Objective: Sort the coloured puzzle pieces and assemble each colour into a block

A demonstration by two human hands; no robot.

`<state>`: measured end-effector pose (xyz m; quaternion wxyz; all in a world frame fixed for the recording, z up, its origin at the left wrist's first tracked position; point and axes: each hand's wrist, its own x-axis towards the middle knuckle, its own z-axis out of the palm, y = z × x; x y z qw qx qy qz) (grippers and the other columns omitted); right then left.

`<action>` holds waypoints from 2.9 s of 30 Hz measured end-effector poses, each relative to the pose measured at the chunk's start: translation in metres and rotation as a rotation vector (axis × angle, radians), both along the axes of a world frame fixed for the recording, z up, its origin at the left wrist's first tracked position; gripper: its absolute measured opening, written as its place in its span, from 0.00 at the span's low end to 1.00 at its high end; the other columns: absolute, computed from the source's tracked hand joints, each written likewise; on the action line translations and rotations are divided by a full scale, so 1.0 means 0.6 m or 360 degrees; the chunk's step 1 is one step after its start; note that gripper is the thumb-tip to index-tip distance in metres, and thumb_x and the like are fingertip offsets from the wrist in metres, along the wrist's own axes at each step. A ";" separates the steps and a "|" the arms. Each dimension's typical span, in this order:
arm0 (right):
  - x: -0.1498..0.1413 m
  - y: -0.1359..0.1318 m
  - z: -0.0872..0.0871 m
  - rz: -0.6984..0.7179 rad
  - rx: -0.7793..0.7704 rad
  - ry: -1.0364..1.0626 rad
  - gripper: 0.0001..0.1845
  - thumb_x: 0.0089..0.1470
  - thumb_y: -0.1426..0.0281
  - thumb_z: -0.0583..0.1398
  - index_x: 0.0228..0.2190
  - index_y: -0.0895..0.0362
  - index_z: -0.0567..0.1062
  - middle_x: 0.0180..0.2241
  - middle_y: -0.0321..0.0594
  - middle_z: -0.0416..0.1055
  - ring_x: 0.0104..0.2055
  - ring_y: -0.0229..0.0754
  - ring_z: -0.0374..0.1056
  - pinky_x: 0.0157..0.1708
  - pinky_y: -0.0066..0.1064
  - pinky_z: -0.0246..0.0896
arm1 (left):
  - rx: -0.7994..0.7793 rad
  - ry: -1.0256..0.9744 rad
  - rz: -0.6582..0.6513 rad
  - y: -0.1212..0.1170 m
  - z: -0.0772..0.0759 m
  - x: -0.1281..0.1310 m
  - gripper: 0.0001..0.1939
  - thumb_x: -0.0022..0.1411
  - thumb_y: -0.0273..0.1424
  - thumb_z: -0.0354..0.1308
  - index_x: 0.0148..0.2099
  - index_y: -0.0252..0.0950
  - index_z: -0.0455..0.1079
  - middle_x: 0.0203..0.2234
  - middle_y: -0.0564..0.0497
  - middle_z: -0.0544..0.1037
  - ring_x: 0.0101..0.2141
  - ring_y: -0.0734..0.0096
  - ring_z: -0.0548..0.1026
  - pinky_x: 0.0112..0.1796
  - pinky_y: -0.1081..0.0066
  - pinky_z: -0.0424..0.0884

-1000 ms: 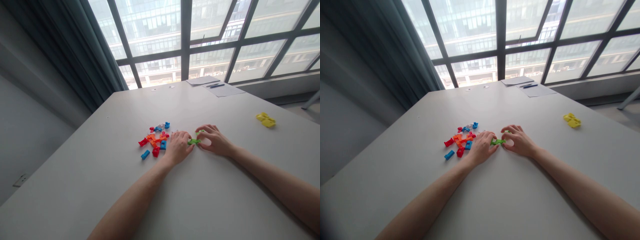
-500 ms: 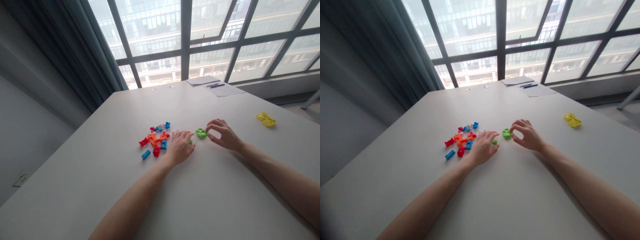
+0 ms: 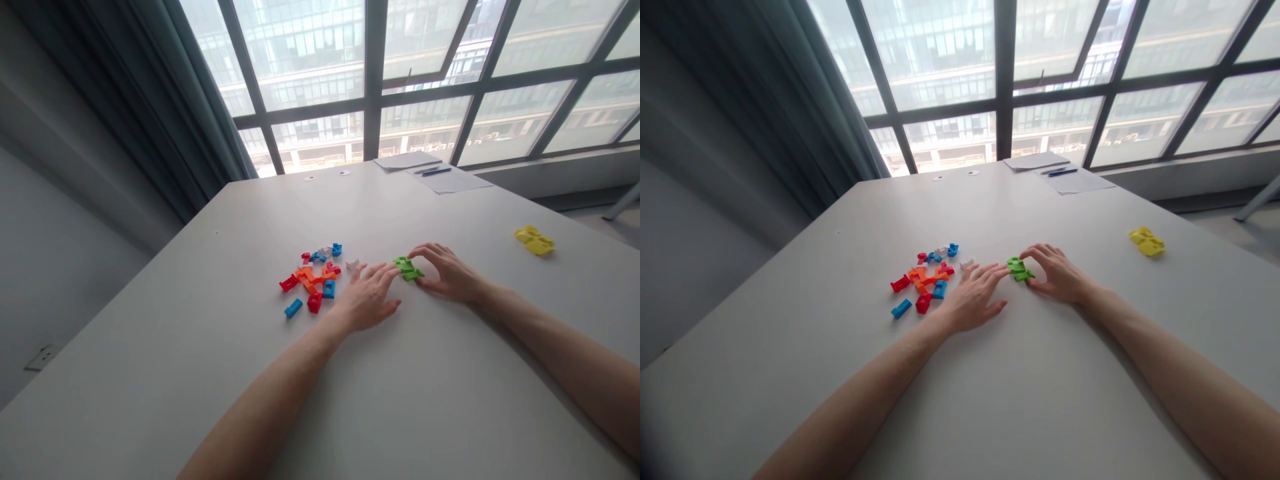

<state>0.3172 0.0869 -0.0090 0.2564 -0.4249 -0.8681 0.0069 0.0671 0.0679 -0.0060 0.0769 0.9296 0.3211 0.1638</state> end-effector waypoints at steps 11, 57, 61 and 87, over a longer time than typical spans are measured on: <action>-0.003 0.006 -0.015 0.0010 -0.0073 0.0015 0.24 0.57 0.66 0.57 0.55 0.50 0.64 0.52 0.46 0.71 0.55 0.51 0.66 0.54 0.48 0.59 | -0.0032 0.0040 -0.0037 0.001 0.002 0.003 0.27 0.67 0.39 0.50 0.64 0.36 0.51 0.63 0.43 0.63 0.65 0.59 0.54 0.62 0.47 0.48; -0.008 0.008 -0.006 -0.0180 -0.0104 0.0546 0.19 0.61 0.57 0.53 0.49 0.52 0.69 0.45 0.47 0.74 0.42 0.49 0.73 0.44 0.46 0.69 | 0.0067 -0.0158 0.0459 0.001 0.001 0.002 0.13 0.61 0.30 0.58 0.49 0.37 0.66 0.44 0.46 0.74 0.50 0.57 0.69 0.54 0.55 0.65; -0.013 0.002 0.000 -0.0257 -0.0028 0.0619 0.17 0.62 0.57 0.52 0.45 0.53 0.72 0.42 0.45 0.74 0.41 0.48 0.72 0.43 0.43 0.68 | -0.0073 -0.0300 0.0440 0.009 0.000 -0.002 0.12 0.61 0.27 0.60 0.47 0.38 0.67 0.38 0.50 0.76 0.44 0.62 0.72 0.52 0.57 0.66; -0.071 -0.039 0.010 0.0180 0.0121 0.0311 0.04 0.61 0.65 0.57 0.39 0.50 0.71 0.37 0.39 0.76 0.43 0.46 0.69 0.46 0.41 0.59 | 0.0187 -0.0698 0.0033 0.009 0.000 -0.008 0.24 0.63 0.40 0.58 0.57 0.42 0.56 0.48 0.44 0.68 0.48 0.61 0.74 0.45 0.61 0.75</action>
